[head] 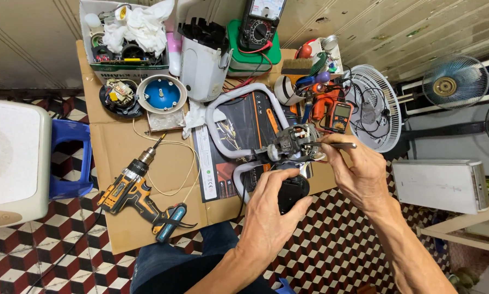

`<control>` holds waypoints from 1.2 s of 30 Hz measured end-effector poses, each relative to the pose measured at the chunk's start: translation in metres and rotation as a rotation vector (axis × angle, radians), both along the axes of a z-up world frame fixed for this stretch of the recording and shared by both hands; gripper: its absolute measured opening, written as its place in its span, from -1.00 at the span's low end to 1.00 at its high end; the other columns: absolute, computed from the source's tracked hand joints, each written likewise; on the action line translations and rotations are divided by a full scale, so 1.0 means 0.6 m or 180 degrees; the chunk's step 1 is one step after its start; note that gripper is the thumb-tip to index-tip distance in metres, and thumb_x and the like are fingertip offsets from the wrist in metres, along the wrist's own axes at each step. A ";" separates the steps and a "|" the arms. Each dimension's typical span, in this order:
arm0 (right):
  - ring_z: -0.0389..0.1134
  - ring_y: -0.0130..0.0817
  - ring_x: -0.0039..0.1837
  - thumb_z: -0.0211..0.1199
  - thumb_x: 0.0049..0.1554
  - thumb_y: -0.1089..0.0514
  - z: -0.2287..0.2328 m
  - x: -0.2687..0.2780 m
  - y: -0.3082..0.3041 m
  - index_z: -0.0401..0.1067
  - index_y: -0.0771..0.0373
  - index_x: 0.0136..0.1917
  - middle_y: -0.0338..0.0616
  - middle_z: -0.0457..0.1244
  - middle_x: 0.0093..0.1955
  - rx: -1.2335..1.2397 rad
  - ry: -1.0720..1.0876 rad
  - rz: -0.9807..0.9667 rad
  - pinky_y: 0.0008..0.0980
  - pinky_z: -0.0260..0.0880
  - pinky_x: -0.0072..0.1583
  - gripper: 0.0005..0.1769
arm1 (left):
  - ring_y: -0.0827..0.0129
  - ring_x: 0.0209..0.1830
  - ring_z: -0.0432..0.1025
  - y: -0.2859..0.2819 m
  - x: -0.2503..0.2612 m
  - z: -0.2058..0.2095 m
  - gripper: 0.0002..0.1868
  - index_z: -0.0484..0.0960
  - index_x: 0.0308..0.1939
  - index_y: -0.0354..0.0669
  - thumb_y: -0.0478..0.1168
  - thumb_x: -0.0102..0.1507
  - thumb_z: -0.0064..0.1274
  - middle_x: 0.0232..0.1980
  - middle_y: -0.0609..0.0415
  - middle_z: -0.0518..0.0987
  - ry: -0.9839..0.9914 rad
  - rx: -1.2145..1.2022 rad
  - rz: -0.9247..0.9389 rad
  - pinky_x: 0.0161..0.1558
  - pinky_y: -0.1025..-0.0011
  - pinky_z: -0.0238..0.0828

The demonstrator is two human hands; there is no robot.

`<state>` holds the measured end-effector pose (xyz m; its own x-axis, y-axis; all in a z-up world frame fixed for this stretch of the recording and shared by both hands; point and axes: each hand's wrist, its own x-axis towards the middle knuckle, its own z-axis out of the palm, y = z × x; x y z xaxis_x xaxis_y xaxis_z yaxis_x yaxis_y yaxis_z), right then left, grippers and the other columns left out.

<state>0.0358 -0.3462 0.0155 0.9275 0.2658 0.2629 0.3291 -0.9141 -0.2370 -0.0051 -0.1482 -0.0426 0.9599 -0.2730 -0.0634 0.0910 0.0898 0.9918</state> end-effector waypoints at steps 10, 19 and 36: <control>0.47 -0.36 -0.10 0.31 0.23 0.34 0.008 -0.007 0.008 0.45 0.33 0.09 -0.10 0.41 -0.04 0.0032 -0.0095 -0.0225 -0.41 0.47 -0.06 -0.85 | 0.08 0.11 0.51 0.009 0.008 -0.007 -0.46 0.49 0.19 -0.23 -0.21 0.17 0.28 0.13 -0.11 0.54 -0.0011 0.0016 0.0078 0.10 0.25 0.45; 0.47 -0.42 -0.10 0.32 0.23 0.34 0.014 -0.014 0.014 0.46 0.32 0.10 -0.11 0.42 -0.04 0.0145 -0.0175 -0.0212 -0.47 0.47 -0.09 -0.83 | 0.10 0.12 0.49 0.017 0.014 -0.011 -0.45 0.50 0.18 -0.21 -0.18 0.15 0.29 0.13 -0.10 0.53 0.0125 0.0170 -0.0011 0.12 0.27 0.41; 0.52 -0.36 0.01 0.30 0.23 0.39 0.026 -0.026 0.022 0.45 0.37 0.12 -0.07 0.43 -0.01 0.0347 -0.0369 -0.0238 -0.46 0.53 0.00 -0.82 | 0.23 0.00 0.52 0.031 0.023 -0.023 -0.45 0.52 0.19 -0.16 -0.18 0.14 0.29 0.10 -0.04 0.57 0.0179 0.0439 0.0122 -0.05 0.35 0.45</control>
